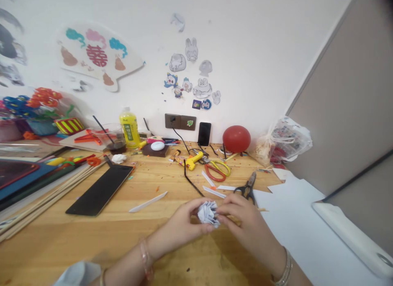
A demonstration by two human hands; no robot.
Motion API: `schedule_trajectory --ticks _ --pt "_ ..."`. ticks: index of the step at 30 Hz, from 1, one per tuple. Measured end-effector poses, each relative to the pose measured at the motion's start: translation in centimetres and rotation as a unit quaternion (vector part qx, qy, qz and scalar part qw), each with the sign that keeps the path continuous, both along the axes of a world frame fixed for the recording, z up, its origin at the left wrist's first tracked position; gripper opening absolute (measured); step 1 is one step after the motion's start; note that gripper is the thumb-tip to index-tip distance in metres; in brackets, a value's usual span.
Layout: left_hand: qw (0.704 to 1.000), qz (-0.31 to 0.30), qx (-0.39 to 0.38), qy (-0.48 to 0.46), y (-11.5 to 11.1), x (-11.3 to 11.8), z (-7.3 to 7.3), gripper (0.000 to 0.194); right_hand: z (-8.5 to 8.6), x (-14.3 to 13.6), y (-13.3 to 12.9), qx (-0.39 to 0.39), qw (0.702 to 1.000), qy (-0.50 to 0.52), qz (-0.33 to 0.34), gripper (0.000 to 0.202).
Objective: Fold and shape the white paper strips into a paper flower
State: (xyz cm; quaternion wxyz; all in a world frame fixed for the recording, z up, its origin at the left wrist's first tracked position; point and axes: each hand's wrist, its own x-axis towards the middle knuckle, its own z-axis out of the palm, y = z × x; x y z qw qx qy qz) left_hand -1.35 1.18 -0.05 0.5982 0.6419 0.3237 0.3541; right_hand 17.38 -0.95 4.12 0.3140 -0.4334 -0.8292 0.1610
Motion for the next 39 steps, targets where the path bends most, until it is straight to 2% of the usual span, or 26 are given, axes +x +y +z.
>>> schedule_trajectory --ticks 6,18,27,34,39 --pt "1.0 -0.001 -0.019 0.001 -0.2 0.0 0.7 0.05 -0.5 -0.1 -0.1 0.062 0.998 0.002 0.003 0.014" --pt "0.999 0.009 -0.025 -0.025 0.0 0.1 1.0 0.048 0.4 -0.2 -0.3 0.022 0.997 0.071 0.011 0.013" --pt "1.0 -0.013 -0.003 -0.026 0.1 0.0 0.8 0.043 -0.1 -0.2 0.0 0.08 0.995 0.054 0.011 0.014" --pt "1.0 0.005 0.007 -0.008 -0.2 0.1 0.9 0.047 0.0 -0.2 0.0 0.015 0.999 0.042 -0.008 0.013" --pt "1.0 0.013 0.007 -0.004 -0.2 0.0 0.9 0.048 -0.2 -0.1 0.1 0.063 0.998 0.014 0.009 0.013"
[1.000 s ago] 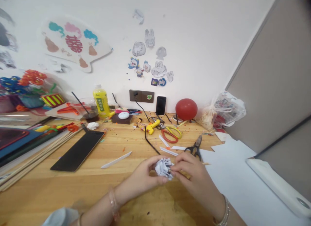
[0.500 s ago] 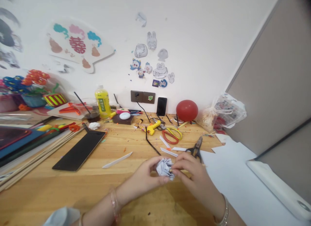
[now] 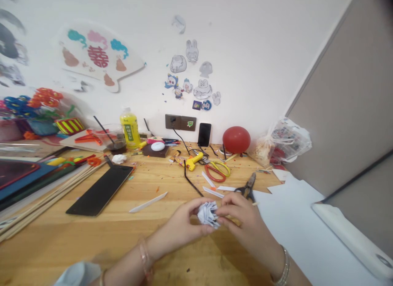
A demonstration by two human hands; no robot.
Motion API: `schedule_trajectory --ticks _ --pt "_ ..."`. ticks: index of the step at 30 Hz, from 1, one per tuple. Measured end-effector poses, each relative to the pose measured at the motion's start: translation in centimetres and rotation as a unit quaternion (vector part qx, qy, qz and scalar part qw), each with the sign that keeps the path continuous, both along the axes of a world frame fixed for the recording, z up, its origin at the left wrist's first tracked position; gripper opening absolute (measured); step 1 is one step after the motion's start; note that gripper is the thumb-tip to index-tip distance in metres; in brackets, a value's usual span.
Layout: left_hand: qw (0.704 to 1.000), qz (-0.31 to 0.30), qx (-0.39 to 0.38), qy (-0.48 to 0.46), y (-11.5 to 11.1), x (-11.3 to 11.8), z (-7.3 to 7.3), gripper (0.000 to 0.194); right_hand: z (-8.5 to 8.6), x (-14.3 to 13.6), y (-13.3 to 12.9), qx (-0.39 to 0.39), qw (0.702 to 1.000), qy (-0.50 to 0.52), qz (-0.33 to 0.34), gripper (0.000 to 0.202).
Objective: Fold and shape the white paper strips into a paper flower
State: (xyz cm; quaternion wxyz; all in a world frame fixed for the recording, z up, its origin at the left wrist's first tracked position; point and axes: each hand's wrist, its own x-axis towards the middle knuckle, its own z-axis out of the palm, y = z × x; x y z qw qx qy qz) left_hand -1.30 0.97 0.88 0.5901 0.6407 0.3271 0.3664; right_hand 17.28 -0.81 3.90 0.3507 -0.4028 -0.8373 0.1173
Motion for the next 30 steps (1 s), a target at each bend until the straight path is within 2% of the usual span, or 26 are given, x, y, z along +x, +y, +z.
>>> schedule_trajectory --ticks 7,12,17,19,22,24,26,30 --pt "0.997 -0.038 -0.043 -0.046 0.6 -0.3 -1.0 0.056 -0.1 0.0 -0.2 0.108 0.994 -0.001 0.019 0.016" --pt "0.981 -0.088 -0.128 -0.114 0.7 -0.6 -0.6 0.055 0.1 -0.4 -0.8 0.088 0.996 0.022 -0.028 0.013" --pt "0.971 -0.121 -0.154 -0.138 0.3 -0.8 0.6 0.047 -0.2 -0.8 -1.3 0.071 0.994 0.044 -0.074 0.017" --pt "0.969 -0.134 -0.152 -0.14 0.3 -0.8 0.8 0.046 -0.3 -0.8 -1.6 0.089 0.994 0.032 -0.055 0.018" --pt "0.968 -0.141 -0.153 -0.14 0.2 -1.0 0.7 0.048 -0.4 -0.4 -2.0 0.179 0.984 -0.012 0.006 0.018" --pt "0.967 -0.138 -0.157 -0.145 0.3 -1.0 0.5 0.05 -0.4 -0.2 -2.1 0.217 0.976 -0.021 0.02 0.02" --pt "0.967 -0.129 -0.156 -0.152 0.3 -1.0 0.3 0.05 -0.5 -0.1 -2.1 0.211 0.978 0.003 -0.004 0.016" --pt "0.967 -0.102 -0.154 -0.174 0.3 -0.8 -0.1 0.052 -0.4 0.2 -1.8 0.221 0.969 0.059 -0.094 0.013"
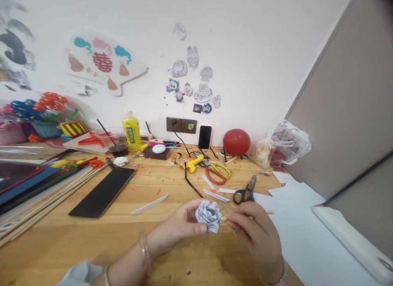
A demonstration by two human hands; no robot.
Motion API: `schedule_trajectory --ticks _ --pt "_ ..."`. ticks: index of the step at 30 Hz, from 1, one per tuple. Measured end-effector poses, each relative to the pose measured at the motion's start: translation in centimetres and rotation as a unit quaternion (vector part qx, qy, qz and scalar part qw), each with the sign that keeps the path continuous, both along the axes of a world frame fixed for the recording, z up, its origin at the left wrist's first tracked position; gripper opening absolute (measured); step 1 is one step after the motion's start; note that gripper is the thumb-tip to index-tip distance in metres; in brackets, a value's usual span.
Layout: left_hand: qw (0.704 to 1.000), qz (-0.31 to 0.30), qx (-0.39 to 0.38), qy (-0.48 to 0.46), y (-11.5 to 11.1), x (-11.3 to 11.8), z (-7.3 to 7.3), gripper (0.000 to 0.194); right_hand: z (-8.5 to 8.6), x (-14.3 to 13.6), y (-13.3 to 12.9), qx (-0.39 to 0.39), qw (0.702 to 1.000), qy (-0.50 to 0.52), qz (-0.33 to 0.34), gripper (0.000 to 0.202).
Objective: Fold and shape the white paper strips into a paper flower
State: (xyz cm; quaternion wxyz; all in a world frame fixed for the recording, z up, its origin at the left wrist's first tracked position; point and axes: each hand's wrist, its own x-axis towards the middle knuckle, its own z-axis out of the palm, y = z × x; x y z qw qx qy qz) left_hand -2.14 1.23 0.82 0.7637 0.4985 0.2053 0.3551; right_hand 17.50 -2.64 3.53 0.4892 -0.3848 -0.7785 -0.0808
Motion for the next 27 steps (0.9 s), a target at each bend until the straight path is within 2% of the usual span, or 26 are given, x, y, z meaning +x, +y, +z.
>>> schedule_trajectory --ticks 2,6,10,14,19,24,27 --pt "1.0 0.019 -0.009 -0.01 -0.1 0.2 0.1 0.055 0.2 0.2 0.3 -0.004 0.999 0.034 -0.022 0.012" --pt "0.998 0.041 -0.026 -0.029 -0.3 0.5 0.4 0.058 0.1 0.6 0.9 -0.107 0.986 0.129 -0.017 0.012" --pt "0.998 0.038 -0.038 -0.033 -0.4 0.7 0.5 0.06 -0.3 0.2 1.3 -0.177 0.977 0.114 -0.026 0.012" --pt "0.998 0.037 -0.021 -0.041 -0.4 0.9 0.5 0.061 0.1 -0.7 1.3 -0.154 0.987 0.038 0.011 0.015" --pt "0.998 0.041 -0.02 -0.042 -0.6 0.8 1.0 0.055 0.6 -1.0 1.5 -0.088 0.994 -0.043 0.045 0.018" --pt "0.999 0.03 -0.015 -0.026 -0.6 0.6 1.0 0.053 0.1 -0.7 1.9 -0.02 0.992 -0.122 0.018 0.026" --pt "0.999 0.022 -0.002 -0.027 -0.4 0.7 0.5 0.053 -0.1 -0.7 1.8 -0.006 0.99 -0.137 0.032 0.024"
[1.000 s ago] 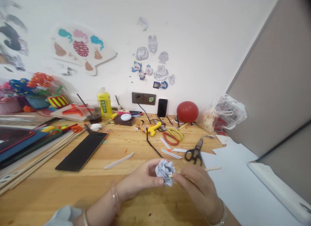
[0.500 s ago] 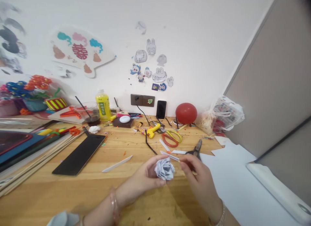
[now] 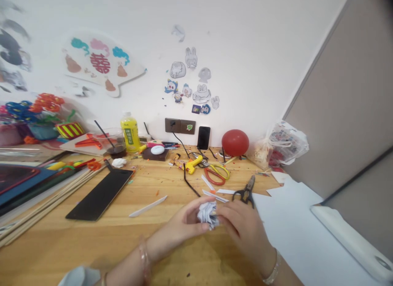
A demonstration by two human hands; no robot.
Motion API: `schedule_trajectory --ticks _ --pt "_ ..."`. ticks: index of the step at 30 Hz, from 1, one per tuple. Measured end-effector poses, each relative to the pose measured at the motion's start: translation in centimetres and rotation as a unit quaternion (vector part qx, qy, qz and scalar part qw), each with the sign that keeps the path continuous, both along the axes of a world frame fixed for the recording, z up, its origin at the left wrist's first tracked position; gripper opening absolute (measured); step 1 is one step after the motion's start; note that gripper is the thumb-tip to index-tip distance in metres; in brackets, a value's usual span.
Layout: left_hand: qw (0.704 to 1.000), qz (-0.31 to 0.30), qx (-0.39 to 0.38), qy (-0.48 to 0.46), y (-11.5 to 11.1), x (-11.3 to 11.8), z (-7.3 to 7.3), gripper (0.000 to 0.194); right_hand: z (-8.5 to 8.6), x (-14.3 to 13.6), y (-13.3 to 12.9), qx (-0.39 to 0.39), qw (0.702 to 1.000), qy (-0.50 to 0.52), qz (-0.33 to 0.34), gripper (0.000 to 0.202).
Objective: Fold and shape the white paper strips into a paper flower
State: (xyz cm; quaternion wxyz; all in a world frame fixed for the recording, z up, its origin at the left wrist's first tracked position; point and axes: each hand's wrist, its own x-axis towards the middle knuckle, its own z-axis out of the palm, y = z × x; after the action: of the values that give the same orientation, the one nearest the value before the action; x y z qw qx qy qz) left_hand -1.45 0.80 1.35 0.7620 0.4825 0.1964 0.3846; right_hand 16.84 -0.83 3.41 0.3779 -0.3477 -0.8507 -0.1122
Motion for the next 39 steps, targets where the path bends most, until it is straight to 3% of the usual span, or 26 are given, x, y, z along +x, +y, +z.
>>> schedule_trajectory --ticks 6,17,32,39 --pt "1.0 -0.003 0.005 -0.003 0.2 0.1 -0.6 0.053 0.3 0.1 -0.2 0.027 0.999 -0.029 -0.014 0.027" --pt "1.0 0.002 -0.005 -0.006 0.1 0.3 -0.4 0.052 0.1 0.4 0.1 0.051 0.994 -0.094 -0.022 0.023" --pt "0.999 -0.006 0.027 0.032 0.1 0.3 -0.7 0.052 -0.6 0.3 0.1 -0.015 1.0 -0.006 -0.027 0.027" --pt "0.999 -0.009 0.031 0.027 0.3 0.3 -0.9 0.051 -0.5 0.6 0.2 0.026 0.994 -0.106 -0.029 0.035"
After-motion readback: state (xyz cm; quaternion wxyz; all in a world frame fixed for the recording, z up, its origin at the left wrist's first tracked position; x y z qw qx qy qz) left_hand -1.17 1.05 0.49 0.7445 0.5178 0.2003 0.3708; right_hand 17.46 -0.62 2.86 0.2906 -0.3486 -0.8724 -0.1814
